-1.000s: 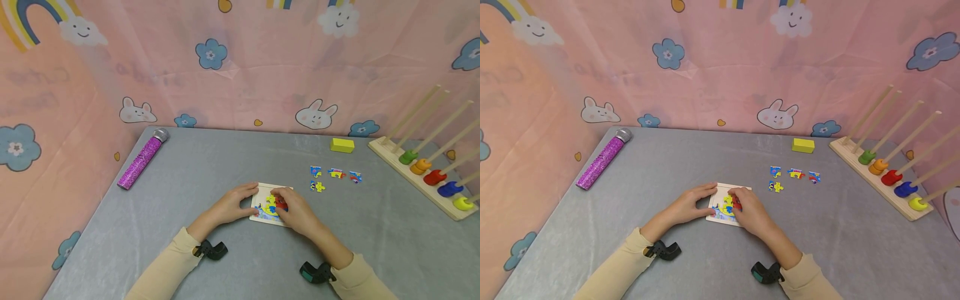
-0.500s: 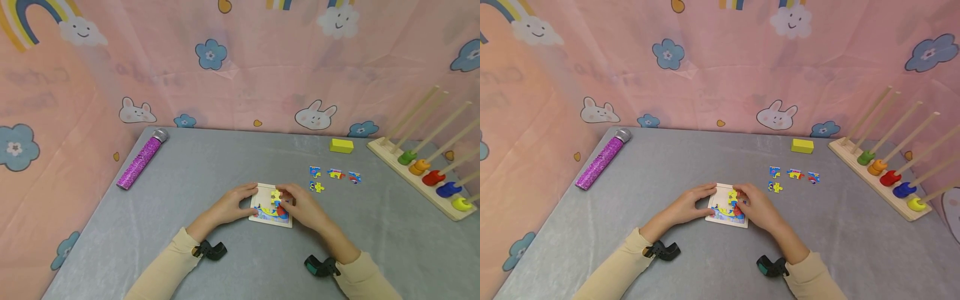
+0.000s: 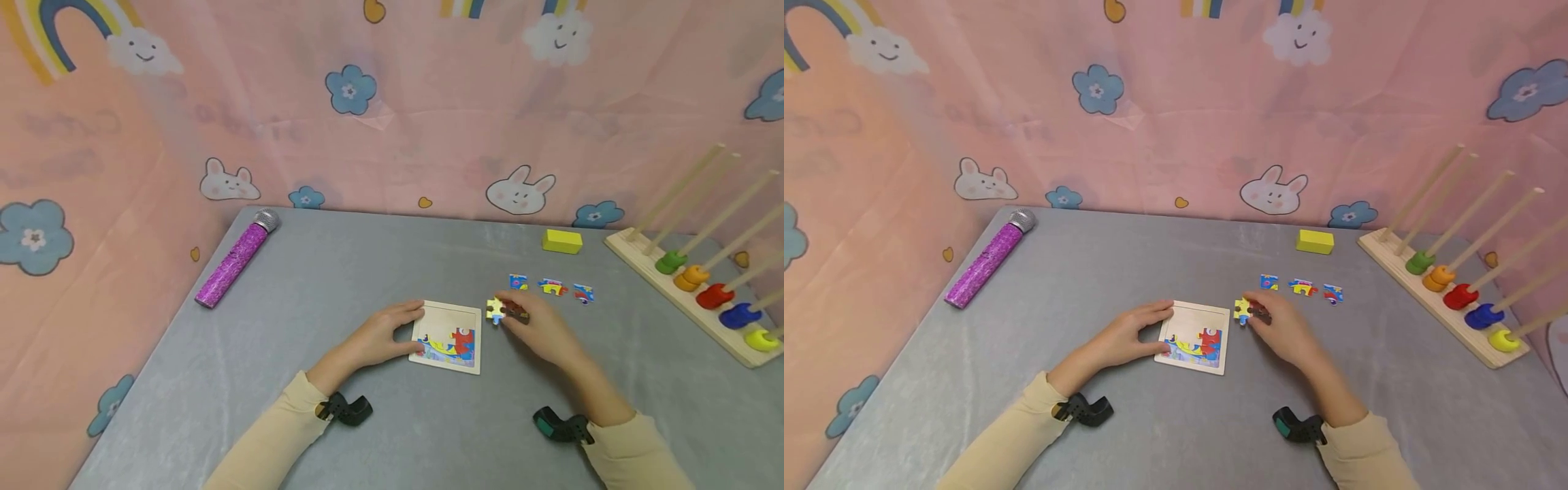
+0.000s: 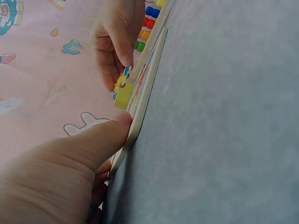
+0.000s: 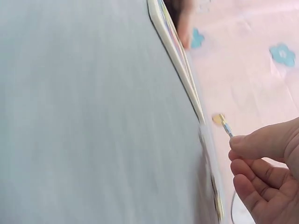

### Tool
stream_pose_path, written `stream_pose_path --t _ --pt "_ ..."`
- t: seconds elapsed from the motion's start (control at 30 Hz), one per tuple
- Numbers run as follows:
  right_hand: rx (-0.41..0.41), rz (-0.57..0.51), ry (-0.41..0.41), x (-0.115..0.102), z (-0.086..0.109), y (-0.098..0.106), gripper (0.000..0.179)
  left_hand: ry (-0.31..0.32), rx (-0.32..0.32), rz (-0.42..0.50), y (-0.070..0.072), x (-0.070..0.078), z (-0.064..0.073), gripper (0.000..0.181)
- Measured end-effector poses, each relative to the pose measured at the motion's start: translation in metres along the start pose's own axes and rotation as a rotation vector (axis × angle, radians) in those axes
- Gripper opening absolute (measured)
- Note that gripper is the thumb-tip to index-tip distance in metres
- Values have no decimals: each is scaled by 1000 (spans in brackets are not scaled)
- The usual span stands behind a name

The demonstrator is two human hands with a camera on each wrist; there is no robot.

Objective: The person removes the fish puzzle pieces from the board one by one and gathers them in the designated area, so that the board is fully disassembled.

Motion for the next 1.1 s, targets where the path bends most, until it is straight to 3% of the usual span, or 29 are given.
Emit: stream_pose_path --t 0.27,0.4,0.57,1.1 --pt "113 81 34 30 13 38 42 -13 11 11 0 0 -1 67" --pt "127 89 -12 46 20 47 42 -15 14 17 0 0 -1 67" --pt "115 91 -84 63 27 51 40 -17 16 19 1 0 -1 67" --pt "129 94 -127 78 32 50 40 -20 12 21 1 1 -1 67"
Point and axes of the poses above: each hand's wrist, its own z-axis away from the middle knuckle, its own y-axis out of the back of the hand, x = y × z, the point moved 10 cm from there along -z, towards the middle knuckle, and after that the axes turned 3 degrees about x, right-handed, at the moved point
